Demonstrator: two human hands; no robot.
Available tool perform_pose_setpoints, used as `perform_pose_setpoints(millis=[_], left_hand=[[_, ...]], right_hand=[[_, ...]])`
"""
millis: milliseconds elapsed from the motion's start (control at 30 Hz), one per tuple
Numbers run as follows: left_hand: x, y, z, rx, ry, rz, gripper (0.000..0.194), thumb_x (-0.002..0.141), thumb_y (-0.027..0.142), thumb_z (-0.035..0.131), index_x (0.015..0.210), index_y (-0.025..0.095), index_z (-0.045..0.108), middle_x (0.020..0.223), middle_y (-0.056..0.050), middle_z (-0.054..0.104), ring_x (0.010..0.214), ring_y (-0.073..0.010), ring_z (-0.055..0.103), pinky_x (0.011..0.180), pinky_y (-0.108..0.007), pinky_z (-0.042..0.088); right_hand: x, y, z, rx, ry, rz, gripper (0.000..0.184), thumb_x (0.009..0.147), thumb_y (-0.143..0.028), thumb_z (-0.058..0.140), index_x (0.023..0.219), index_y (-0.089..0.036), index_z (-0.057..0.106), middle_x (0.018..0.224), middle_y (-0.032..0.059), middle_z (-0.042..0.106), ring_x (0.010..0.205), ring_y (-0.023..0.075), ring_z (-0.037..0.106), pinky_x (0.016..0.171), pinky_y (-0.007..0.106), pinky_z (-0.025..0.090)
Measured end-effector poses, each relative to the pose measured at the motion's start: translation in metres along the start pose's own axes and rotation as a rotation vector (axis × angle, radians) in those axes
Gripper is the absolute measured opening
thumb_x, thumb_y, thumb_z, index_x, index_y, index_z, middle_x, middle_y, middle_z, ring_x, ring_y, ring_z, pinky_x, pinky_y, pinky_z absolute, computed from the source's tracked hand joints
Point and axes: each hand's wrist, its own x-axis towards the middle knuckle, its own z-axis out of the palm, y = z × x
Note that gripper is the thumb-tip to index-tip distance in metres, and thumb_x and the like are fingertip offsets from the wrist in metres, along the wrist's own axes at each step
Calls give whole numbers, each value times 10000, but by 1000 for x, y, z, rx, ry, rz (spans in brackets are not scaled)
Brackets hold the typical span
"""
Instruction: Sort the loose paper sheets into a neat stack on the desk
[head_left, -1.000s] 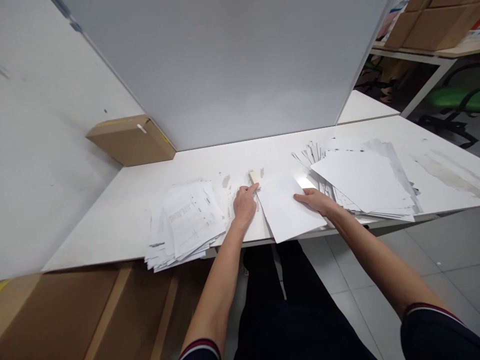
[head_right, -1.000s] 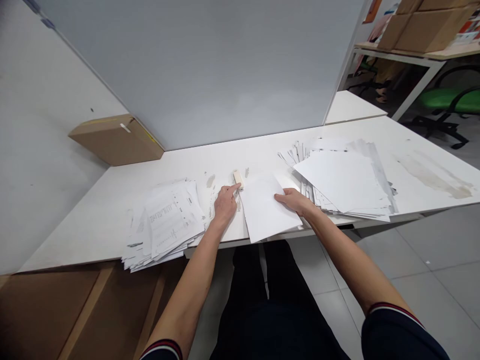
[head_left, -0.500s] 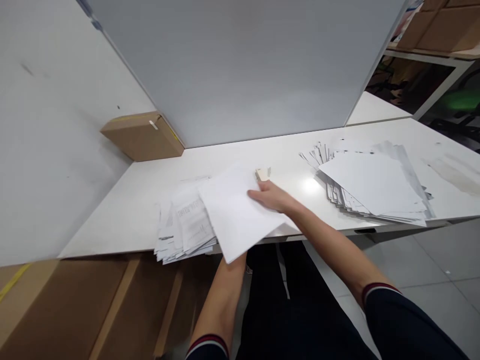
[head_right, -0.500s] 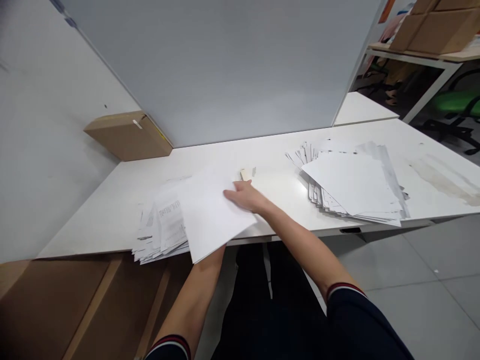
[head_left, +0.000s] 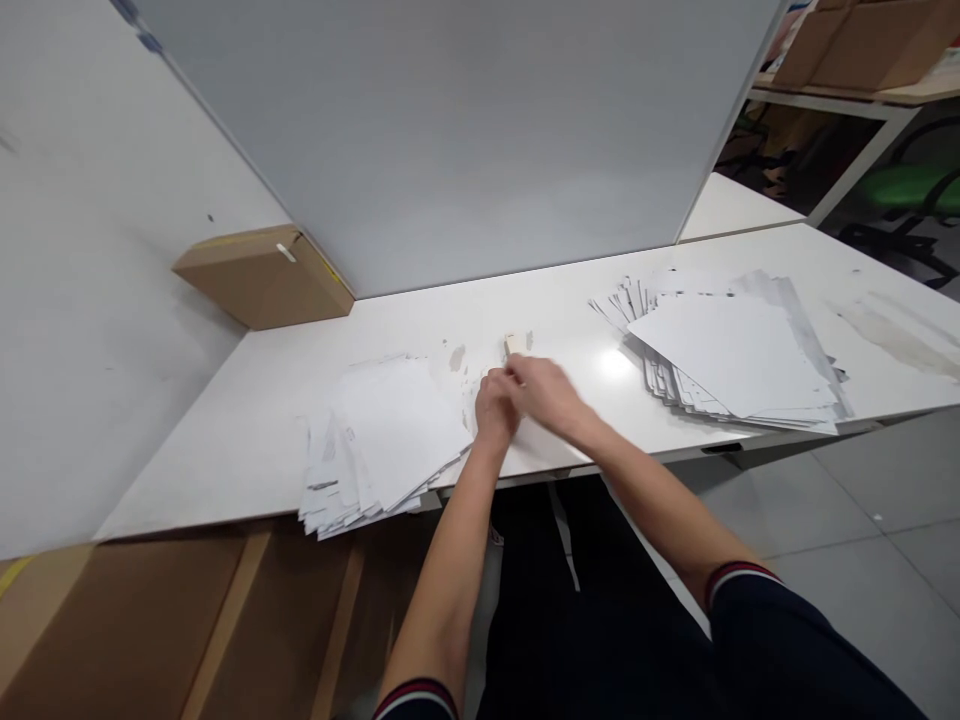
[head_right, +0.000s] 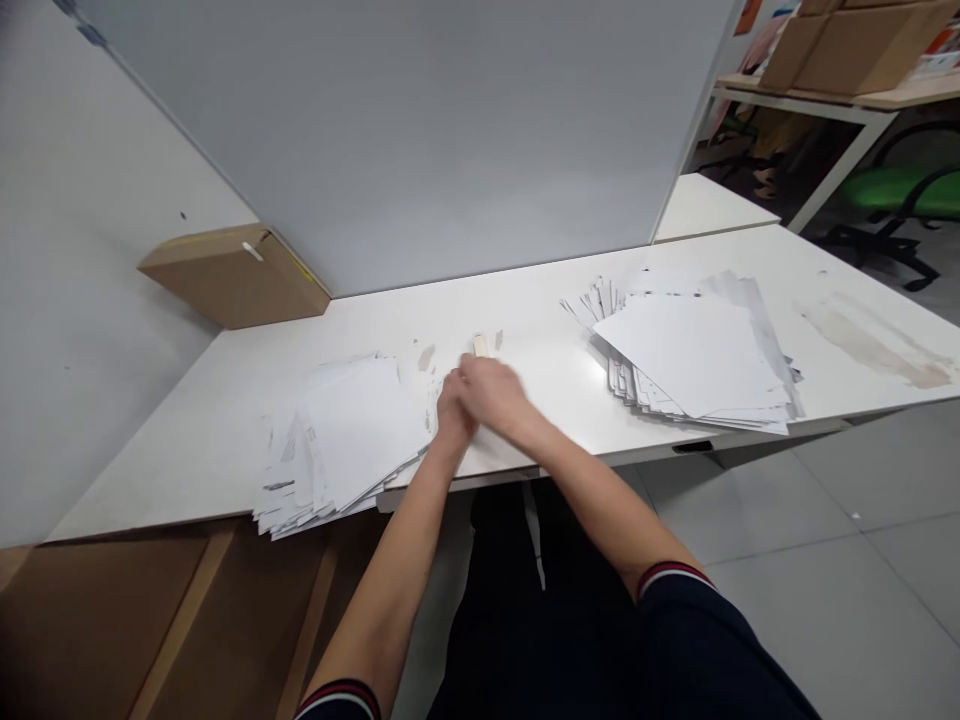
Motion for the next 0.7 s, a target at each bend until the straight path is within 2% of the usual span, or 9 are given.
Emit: perform_pose_setpoints(millis=[67,100,167,233,300,400,533,600,700], left_hand=[[-1,1,1,143,-41,61,445,803,99,460,1183,295,583,970,-86,531,917,-228,509,828,-348,428],[-1,1,2,236,-55,98,479,801,80,437,1209,296,565,993,-92,527,921,-230,510,820,-344,432],[-1,2,3,375,-60,157,540,794,48,400,1262,287,522,1030,-100,518,928,-231,514,806,-336,442],[-1,2,3,415,-47,185,571,780,26,387,1281,274,505,1046,-102,515,936,-228,519,805,-329,449],[-2,2,3,418,-43,200,577,769,20,388,1279,262,508,1049,-101,519,941,-225,522,809,-325,455],[-3,1,2,392,-41,203,566,768,26,388,1270,252,518,1045,-99,529,938,-215,527,816,-315,462],[-4,0,1,286,-4,205,505,790,57,396,1232,242,552,1021,-89,555,968,-196,534,860,-309,456],[-3,1,1,164,9,207,430,818,111,411,1196,230,579,994,-85,582,982,-189,542,898,-322,445],[-2,5,1,-170,-8,122,390,838,267,490,1218,207,550,1011,-90,623,919,-169,583,877,-329,464]], right_hand=[[-11,46,-29,-217,225,119,279,922,-347,374,968,-154,570,961,125,635,873,232,551,734,329,402],[-17,70,-43,-336,325,183,295,915,-349,391,1028,-141,567,1036,153,610,951,255,523,757,340,394],[-25,112,-65,-515,436,338,377,874,-359,478,1141,-98,531,1223,217,508,1086,316,445,795,377,377],[-32,141,-79,-561,365,475,437,841,-369,529,1159,-68,531,1233,248,493,1098,345,436,785,389,378],[-35,158,-84,-530,238,532,376,852,-359,501,1062,-63,599,1107,246,569,1020,335,497,742,375,390],[-36,169,-84,-512,182,508,387,906,-305,358,901,-69,664,938,230,631,897,310,565,690,359,393],[-38,167,-85,-556,228,517,414,918,-239,273,941,-56,644,912,229,638,848,302,584,674,360,384],[-44,153,-87,-583,342,486,415,927,-250,246,975,-62,613,932,229,625,864,297,571,673,354,380],[-61,112,-87,-496,471,317,432,950,-316,188,985,-112,566,873,179,609,784,244,555,639,318,369]])
